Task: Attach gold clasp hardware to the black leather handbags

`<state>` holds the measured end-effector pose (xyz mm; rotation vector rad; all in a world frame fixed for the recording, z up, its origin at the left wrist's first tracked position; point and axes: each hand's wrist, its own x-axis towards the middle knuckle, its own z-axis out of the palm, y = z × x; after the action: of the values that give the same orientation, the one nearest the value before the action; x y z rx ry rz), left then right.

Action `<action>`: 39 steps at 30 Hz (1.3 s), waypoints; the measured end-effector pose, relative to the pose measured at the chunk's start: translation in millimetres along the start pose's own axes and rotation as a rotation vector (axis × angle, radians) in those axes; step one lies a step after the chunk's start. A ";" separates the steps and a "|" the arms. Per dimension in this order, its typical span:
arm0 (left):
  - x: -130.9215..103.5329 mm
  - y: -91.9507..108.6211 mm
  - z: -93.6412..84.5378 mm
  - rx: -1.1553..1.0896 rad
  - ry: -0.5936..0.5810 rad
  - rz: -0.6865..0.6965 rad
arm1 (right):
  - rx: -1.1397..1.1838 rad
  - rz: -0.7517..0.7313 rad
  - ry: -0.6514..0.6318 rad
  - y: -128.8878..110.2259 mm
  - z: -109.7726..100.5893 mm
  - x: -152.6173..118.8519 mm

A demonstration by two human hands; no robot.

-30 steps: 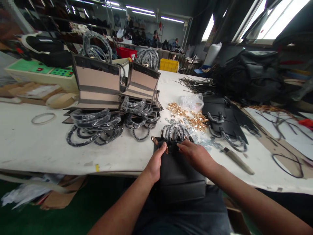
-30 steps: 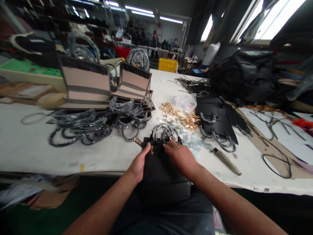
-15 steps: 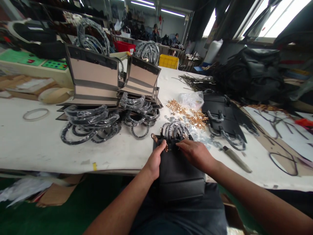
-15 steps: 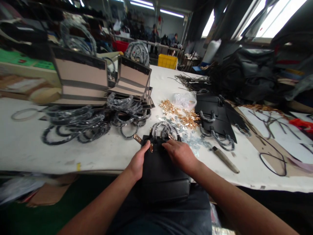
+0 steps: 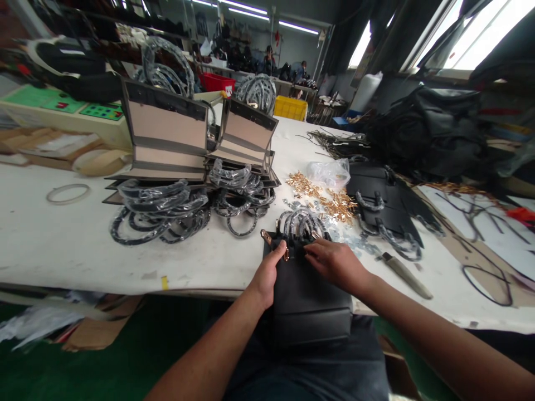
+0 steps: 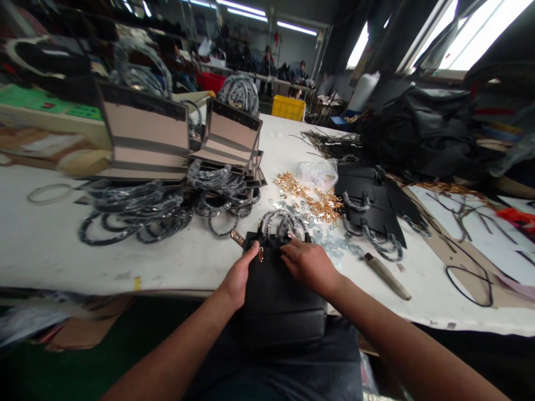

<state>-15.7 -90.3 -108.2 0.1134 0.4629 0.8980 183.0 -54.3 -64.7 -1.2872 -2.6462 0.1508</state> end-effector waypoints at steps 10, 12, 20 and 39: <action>0.0 -3.5 0.3 0.024 0.066 0.102 | 0.096 0.014 -0.001 1.3 2.1 -0.4; 0.3 -4.0 -0.2 0.031 0.066 0.114 | 0.156 0.006 -0.021 3.1 -1.4 0.7; 1.2 -2.8 -5.1 0.054 0.057 0.141 | 0.121 0.014 -0.046 1.0 -5.7 3.6; 2.2 -4.9 -8.3 0.076 0.058 0.149 | 0.137 0.003 0.024 0.0 1.3 -4.4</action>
<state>-14.6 -92.4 -117.7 0.1936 0.5483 1.0318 185.4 -57.7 -66.5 -1.2411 -2.5646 0.3096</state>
